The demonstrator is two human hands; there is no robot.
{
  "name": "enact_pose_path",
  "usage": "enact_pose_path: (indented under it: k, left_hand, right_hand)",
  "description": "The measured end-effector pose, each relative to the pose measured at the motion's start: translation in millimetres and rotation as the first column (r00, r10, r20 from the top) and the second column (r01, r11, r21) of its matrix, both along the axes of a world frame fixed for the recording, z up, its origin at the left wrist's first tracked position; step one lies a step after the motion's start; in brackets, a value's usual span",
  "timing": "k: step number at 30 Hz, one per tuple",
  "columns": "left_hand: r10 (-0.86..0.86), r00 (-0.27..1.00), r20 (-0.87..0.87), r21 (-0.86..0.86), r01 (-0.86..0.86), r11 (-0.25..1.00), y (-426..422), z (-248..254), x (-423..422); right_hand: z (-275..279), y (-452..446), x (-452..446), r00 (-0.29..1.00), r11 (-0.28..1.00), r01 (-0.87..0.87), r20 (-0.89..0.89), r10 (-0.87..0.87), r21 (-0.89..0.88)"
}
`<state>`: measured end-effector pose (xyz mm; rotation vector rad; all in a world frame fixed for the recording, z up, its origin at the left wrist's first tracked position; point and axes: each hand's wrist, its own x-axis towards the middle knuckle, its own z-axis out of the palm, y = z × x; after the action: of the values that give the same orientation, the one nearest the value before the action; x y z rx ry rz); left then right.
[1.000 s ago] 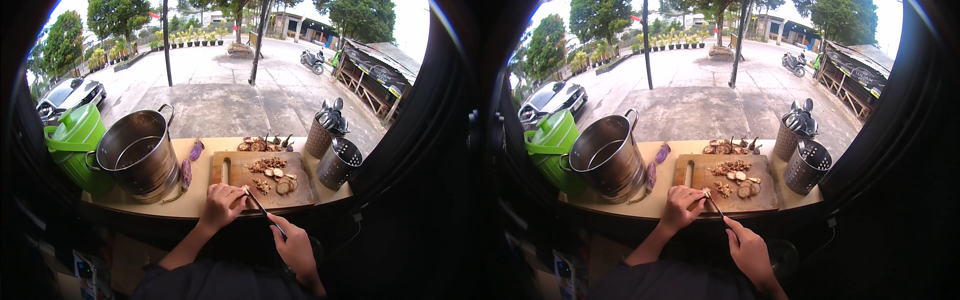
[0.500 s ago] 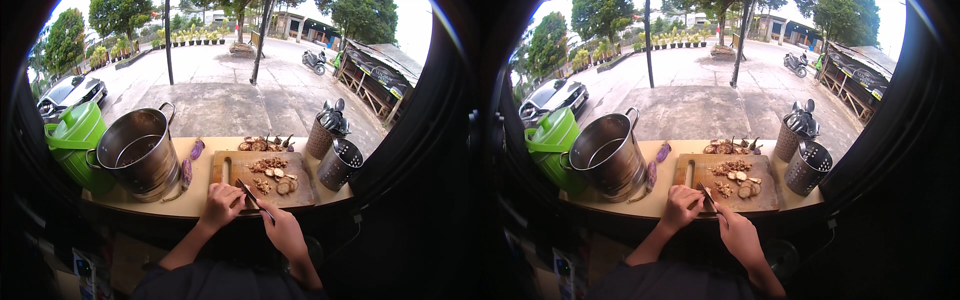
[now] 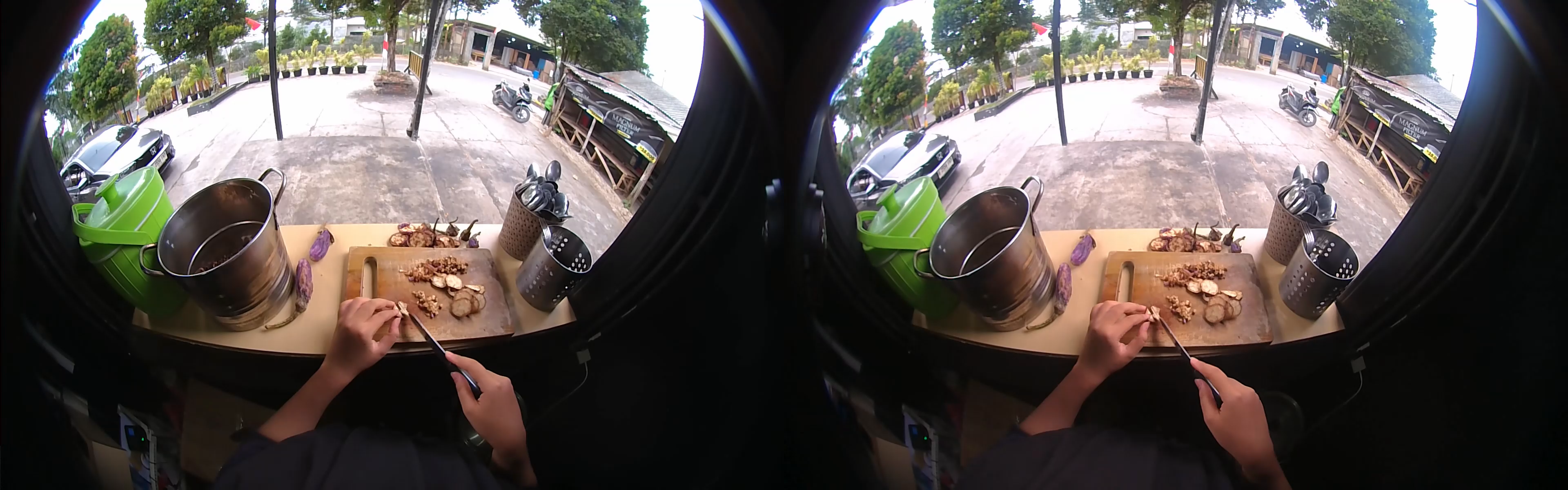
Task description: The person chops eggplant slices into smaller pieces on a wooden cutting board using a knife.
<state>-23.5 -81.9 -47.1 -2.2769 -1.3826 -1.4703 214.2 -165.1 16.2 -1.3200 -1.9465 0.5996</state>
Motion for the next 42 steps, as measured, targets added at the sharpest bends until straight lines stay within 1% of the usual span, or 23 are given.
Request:
enact_pose_path:
  k: [1,2,3,8,18,20,23,24,26,27,29,31,34,36,38,39,40,41,42]
  left_hand:
    - [0.001,0.999,0.036,0.006,-0.001,1.0,0,0,0]
    - [0.0,0.999,0.034,0.006,0.0,1.0,0,-1,0]
    - [-0.001,0.999,0.045,-0.003,0.001,1.0,0,-2,-1]
    - [0.0,0.999,0.039,-0.01,0.001,1.0,0,-3,-1]
    - [-0.008,1.0,0.021,0.001,0.008,1.0,1,-6,-2]
    - [-0.007,1.0,0.021,-0.003,0.008,1.0,1,-7,-3]
    - [-0.003,1.0,0.024,-0.003,0.003,1.0,2,-8,-3]
    - [0.001,1.0,0.019,-0.006,-0.001,1.0,2,-8,-3]
    - [0.002,1.0,0.013,-0.011,-0.002,1.0,2,-7,-2]
    - [0.012,1.0,0.001,-0.006,-0.012,1.0,2,-7,-2]
    - [0.016,1.0,-0.012,0.001,-0.016,1.0,1,-7,-2]
    - [0.049,0.998,-0.045,0.03,-0.048,0.998,2,-8,-1]
    - [0.046,0.997,-0.069,0.032,-0.044,0.999,2,-9,-2]
    - [0.038,0.998,-0.055,0.037,-0.036,0.999,2,-6,-2]
    - [0.024,0.999,-0.04,0.038,-0.023,0.999,1,-6,-2]
    - [0.014,1.0,-0.021,0.005,-0.014,1.0,2,-6,-3]
    - [0.004,1.0,-0.001,-0.027,-0.004,1.0,3,-7,-3]
    - [0.004,1.0,0.0,-0.024,-0.003,1.0,4,-7,-4]
    - [-0.008,0.999,0.042,-0.059,0.01,0.998,6,-6,-5]
  right_hand:
    - [1,1,-3,0.998,1.0,0.012,-0.059,-0.011,0.027]
    - [1,1,-6,0.993,0.998,0.027,-0.118,-0.021,0.051]
    - [-1,1,-7,0.993,0.998,0.029,-0.12,-0.023,0.051]
    - [-13,5,-13,0.998,1.0,0.001,-0.062,0.0,0.019]
    - [-12,14,-22,0.999,1.0,-0.009,-0.046,0.01,0.03]
    - [-4,19,-25,1.0,0.997,0.007,-0.004,-0.007,-0.072]
    - [1,27,-28,1.0,0.994,0.001,0.01,0.0,-0.108]
    - [3,28,-30,1.0,0.994,-0.001,0.012,0.002,-0.11]
    - [8,30,-36,0.995,0.996,0.016,0.096,-0.008,-0.089]
    - [11,31,-37,0.995,0.996,0.019,0.097,-0.01,-0.091]
    - [14,31,-39,0.988,0.996,0.017,0.152,-0.003,-0.093]
    - [13,29,-39,0.989,0.994,0.03,0.149,-0.014,-0.102]
    - [6,20,-31,0.988,0.994,0.033,0.154,-0.016,-0.107]
    - [5,13,-24,0.986,0.994,0.027,0.164,-0.009,-0.105]
    - [10,3,-16,0.992,0.984,0.054,0.122,-0.033,-0.172]
    - [5,2,-12,0.992,0.983,0.056,0.123,-0.035,-0.172]
    - [-3,2,-7,0.999,0.991,0.023,0.046,-0.018,-0.132]
    - [-8,2,-3,1.0,0.996,-0.007,-0.031,0.005,-0.086]
    - [-7,0,-1,1.0,0.997,-0.008,-0.03,0.006,-0.081]
